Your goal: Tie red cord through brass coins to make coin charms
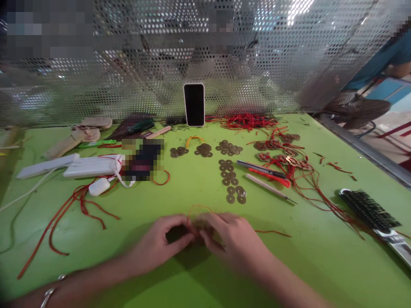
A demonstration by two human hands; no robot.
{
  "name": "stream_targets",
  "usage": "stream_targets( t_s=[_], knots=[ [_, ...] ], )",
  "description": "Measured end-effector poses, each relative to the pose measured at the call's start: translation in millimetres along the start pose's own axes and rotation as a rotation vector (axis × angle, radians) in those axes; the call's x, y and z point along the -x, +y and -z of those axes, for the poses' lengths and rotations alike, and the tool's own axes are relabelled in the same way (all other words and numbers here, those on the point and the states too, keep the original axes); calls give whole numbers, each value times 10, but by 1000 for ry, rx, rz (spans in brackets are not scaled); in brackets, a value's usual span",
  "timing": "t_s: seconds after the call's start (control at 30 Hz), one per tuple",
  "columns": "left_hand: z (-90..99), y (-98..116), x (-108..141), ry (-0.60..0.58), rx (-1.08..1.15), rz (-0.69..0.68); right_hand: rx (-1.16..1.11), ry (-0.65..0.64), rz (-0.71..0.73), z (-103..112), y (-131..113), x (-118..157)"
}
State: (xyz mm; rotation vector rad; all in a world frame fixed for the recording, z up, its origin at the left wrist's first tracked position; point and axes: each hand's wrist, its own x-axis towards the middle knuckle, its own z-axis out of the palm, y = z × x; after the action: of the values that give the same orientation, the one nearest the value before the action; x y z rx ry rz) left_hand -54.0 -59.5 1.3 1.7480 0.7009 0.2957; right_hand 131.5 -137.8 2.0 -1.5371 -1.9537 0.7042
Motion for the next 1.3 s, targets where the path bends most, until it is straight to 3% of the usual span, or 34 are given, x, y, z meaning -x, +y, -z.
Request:
stream_targets(
  t_s=[0.17, 0.33, 0.5, 0.63, 0.73, 0.97, 1.17, 1.3],
  knots=[
    [-4, -10, 28, 50, 13, 26, -336, -108, -169, 101, -35, 3],
    [3, -6, 28, 66, 39, 5, -497, -207, -274, -5, -76, -6],
    [-13, -13, 27, 83, -36, -147, -458, -106, -354, -193, -62, 34],
    [-53, -67, 43, 77, -151, -418, -363, 49, -211, -241, -40, 25],
    [-68, -91, 50, 67, -235, -531, -288, 60, -96, -247, -13, 17],
    [-50, -67, 26, 122, -280, -552, 85, 137, 166, -243, 64, -12],
    [-53, -139, 25, 146, -320, -567, 178, 230, 289, -246, 116, -60],
    [-60, -140, 14, 155, -328, -613, 212, 246, 292, -248, 130, -52]
  ],
)
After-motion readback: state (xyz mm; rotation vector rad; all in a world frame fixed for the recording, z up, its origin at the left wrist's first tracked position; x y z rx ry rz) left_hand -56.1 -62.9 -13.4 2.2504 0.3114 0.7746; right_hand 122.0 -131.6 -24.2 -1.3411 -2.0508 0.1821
